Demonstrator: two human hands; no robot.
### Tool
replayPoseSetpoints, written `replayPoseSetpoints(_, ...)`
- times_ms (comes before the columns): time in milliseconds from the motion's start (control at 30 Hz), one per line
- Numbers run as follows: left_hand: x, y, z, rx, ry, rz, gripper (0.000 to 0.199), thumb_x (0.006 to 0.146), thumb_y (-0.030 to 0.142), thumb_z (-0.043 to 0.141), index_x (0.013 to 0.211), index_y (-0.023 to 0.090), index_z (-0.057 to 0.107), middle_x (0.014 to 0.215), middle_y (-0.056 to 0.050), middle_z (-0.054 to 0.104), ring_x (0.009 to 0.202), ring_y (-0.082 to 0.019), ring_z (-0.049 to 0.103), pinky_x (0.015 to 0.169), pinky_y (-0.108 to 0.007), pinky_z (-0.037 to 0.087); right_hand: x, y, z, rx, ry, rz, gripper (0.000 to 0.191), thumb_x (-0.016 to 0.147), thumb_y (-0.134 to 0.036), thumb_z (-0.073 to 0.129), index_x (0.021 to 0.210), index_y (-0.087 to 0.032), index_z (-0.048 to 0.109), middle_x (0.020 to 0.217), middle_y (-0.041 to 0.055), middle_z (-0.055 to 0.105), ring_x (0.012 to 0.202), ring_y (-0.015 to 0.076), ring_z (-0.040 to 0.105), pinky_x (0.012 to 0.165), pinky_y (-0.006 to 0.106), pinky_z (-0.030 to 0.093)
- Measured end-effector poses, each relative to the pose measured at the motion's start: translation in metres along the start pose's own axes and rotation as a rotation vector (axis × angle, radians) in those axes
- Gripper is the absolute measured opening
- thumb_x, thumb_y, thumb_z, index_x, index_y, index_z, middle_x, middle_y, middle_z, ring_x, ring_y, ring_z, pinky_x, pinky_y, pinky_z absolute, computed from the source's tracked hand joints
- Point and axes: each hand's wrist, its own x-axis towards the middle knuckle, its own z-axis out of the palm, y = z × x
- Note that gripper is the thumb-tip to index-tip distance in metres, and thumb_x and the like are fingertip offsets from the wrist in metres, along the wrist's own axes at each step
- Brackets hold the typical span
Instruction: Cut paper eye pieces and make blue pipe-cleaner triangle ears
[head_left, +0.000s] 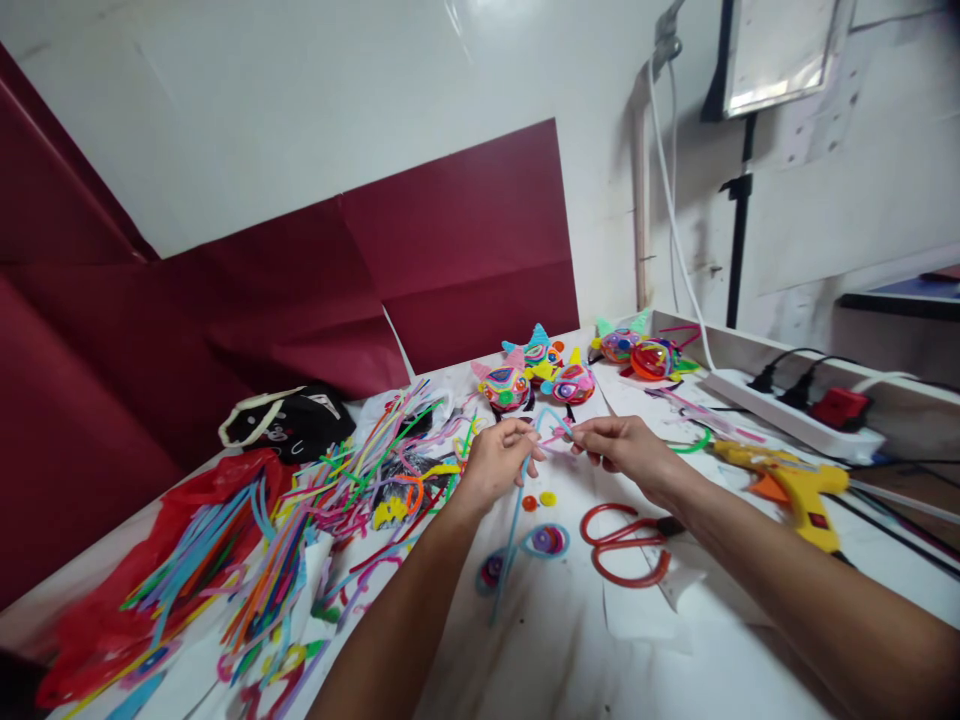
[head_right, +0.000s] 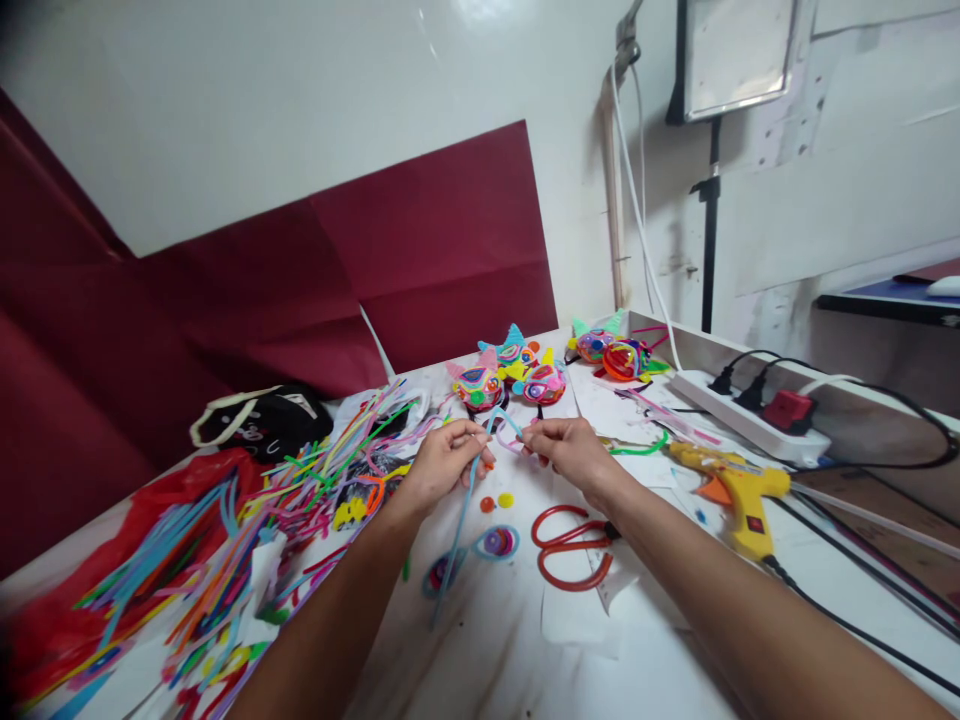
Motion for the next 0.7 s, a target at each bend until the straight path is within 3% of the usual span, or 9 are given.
replayPoseSetpoints(433,-0.0039,0.0031,-0.0059,-0.067,-0.023,-0.109,0.023,0.072,0.015,0.061,0.094,0.008,0.061,0.063,-0.002,0.062,0.055,-0.012,0.062,0.049,-0.021,0.051,0.004,0.0094,-0.0011,0.095,-0.09,0.068,0.017,0.058,-0.027,0.068,0.071,-0.015,0.068,0.064,0.002,0.063,0.05,0.0083,0.043,0.043,0.02,0.027)
replayPoseSetpoints(700,-0.0029,0.005,-0.0043,-0.031,0.012,-0.133,0.014,0.069,0.014,0.062,0.083,0.009,0.06,0.06,0.0,0.058,0.048,-0.008,0.055,0.04,-0.016,0.045,0.0032,0.0106,0.0002,0.131,-0.09,0.096,0.015,0.059,-0.026,0.069,0.07,-0.015,0.067,0.065,0.0022,0.065,0.05,0.0074,0.042,0.044,0.019,0.026)
